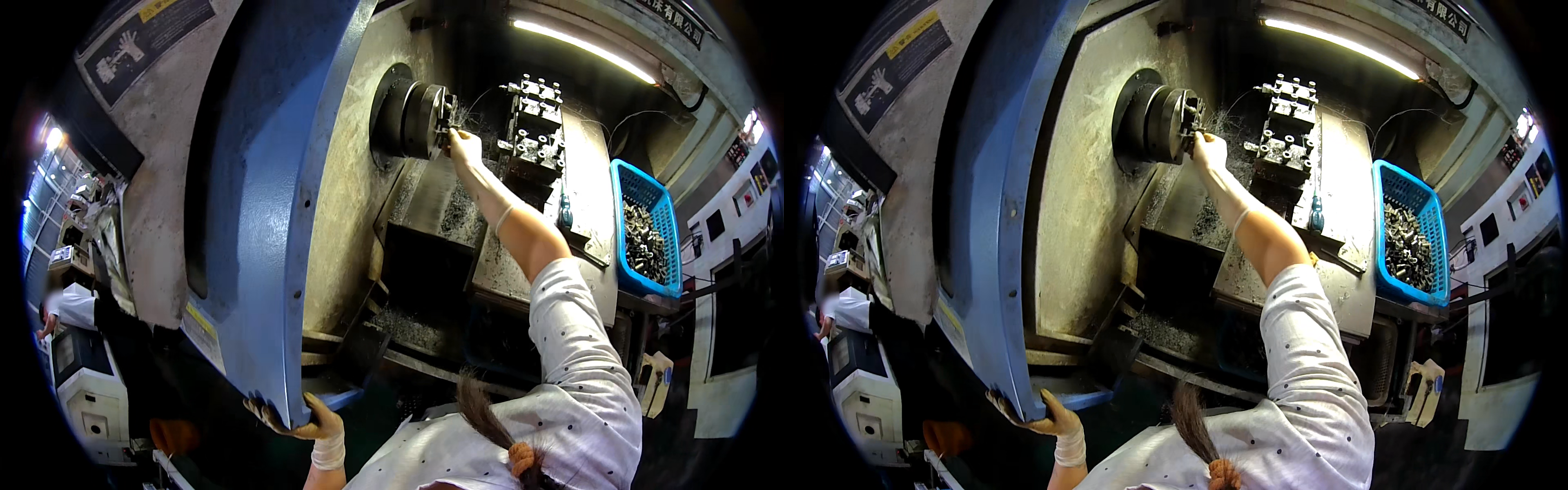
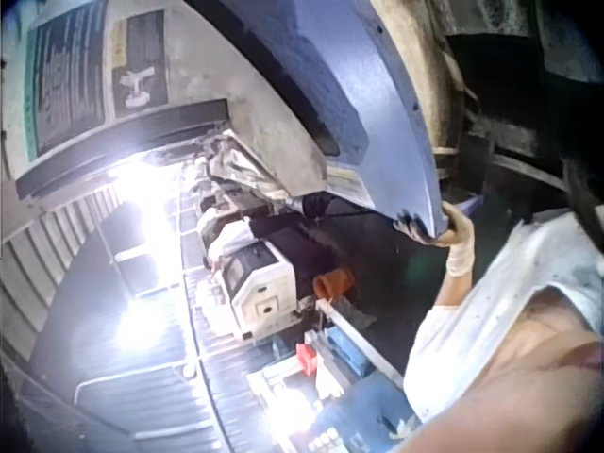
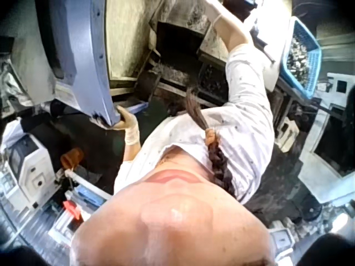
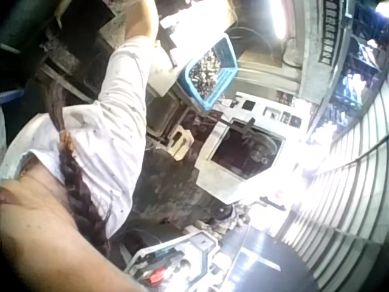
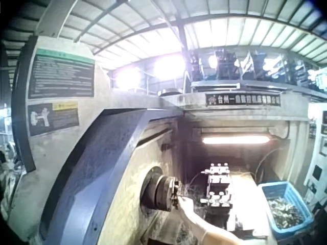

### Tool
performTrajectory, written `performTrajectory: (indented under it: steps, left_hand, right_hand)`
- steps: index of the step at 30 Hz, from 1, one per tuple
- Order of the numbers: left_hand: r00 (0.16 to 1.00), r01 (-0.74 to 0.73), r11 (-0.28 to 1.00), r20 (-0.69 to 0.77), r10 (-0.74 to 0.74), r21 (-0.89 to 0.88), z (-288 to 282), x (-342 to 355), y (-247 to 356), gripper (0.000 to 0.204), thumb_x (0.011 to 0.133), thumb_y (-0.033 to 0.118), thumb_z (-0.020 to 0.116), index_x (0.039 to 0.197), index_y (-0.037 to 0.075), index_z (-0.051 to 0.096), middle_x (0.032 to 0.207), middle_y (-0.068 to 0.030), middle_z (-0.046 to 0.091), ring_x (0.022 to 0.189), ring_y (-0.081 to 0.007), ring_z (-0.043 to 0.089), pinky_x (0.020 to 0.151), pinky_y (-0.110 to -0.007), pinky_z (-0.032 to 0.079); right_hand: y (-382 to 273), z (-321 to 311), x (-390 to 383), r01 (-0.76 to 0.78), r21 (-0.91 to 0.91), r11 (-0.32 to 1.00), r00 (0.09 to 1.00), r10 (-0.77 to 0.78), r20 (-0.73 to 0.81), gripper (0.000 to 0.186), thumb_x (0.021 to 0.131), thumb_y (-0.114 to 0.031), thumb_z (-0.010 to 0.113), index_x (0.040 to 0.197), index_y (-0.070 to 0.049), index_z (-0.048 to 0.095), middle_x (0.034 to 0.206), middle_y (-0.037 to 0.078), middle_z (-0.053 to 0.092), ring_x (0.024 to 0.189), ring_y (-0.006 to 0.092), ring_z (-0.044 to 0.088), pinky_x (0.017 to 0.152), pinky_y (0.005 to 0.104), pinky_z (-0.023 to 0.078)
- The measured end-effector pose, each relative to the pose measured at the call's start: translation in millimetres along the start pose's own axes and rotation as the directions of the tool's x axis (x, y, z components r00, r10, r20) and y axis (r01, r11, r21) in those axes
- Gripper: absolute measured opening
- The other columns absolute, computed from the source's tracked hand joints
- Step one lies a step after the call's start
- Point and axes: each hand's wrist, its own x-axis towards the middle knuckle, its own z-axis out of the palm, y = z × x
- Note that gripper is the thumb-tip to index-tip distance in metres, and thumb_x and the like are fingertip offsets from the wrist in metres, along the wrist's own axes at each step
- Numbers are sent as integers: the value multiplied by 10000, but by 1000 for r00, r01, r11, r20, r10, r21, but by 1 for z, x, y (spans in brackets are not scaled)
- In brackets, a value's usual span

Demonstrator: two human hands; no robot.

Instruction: The person operates a CNC lathe in a workshop, repeatedly loading small metal parts into the chuck, closing the door, and starting the machine. They also use a wrench to tighten the chuck and place finished parts into a red basket.

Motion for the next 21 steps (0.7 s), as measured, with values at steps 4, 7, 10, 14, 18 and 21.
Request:
performTrajectory:
  steps: [4, 7, 10, 14, 18, 21]
  left_hand:
    - [996, 84, 996, -25, -85, -30, -4, -10, -7, 575, 732, -5, 502, 1223, -49, 207, 1257, -231, 250, 1172, -369, 243, 960, -476, 165]
    - [992, 114, 992, -46, -117, -55, -3, -17, -10, 579, 726, -14, 526, 1217, -54, 220, 1263, -232, 250, 1164, -352, 265, 962, -439, 184]
    - [997, 79, 997, 26, -79, -13, -5, -7, -10, 593, 715, -38, 518, 1213, -42, 195, 1245, -239, 242, 1173, -404, 223, 953, -520, 140]
    - [999, 52, 998, 3, -52, -41, -1, 0, -13, 575, 706, 28, 516, 1204, 14, 229, 1231, -203, 267, 1174, -410, 211, 939, -552, 146]
    - [1000, -1, 988, -5, 0, -153, 5, 12, -7, 586, 677, 7, 509, 1199, 18, 242, 1229, -200, 271, 1170, -416, 217, 934, -559, 149]
    - [1000, -6, 984, 6, 7, -177, 2, 12, -5, 619, 629, -59, 474, 1197, 9, 235, 1218, -201, 279, 1170, -418, 218, 939, -566, 136]
  right_hand:
    - [14, 15, -9, 202, -76, 976, 968, -211, -134, 225, 765, -181, 544, 837, 30, 577, 739, 122, 609, 663, 161, 571, 618, 259, 425]
    - [3, 10, -11, 192, -109, 975, 973, -203, -105, 234, 762, -186, 548, 839, 33, 580, 736, 127, 610, 660, 164, 576, 608, 270, 431]
    - [-7, -8, 14, 82, -266, 961, 986, -40, 162, 291, 717, -248, 601, 799, 31, 599, 692, 134, 611, 615, 183, 581, 579, 276, 441]
    - [-111, -19, -5, 733, -672, 108, 494, -764, 415, 289, 687, -24, 515, 973, -11, 485, 959, 139, 530, 953, 241, 508, 763, 348, 429]
    - [-148, 2, -7, 633, -572, -521, 528, -249, 812, 177, 723, -82, 524, 887, -47, 580, 892, 108, 599, 818, 223, 588, 674, 296, 467]
    - [-168, -3, -21, 744, -564, -357, 578, -79, 812, 163, 733, -134, 519, 841, -39, 595, 843, 125, 607, 792, 226, 596, 659, 308, 471]
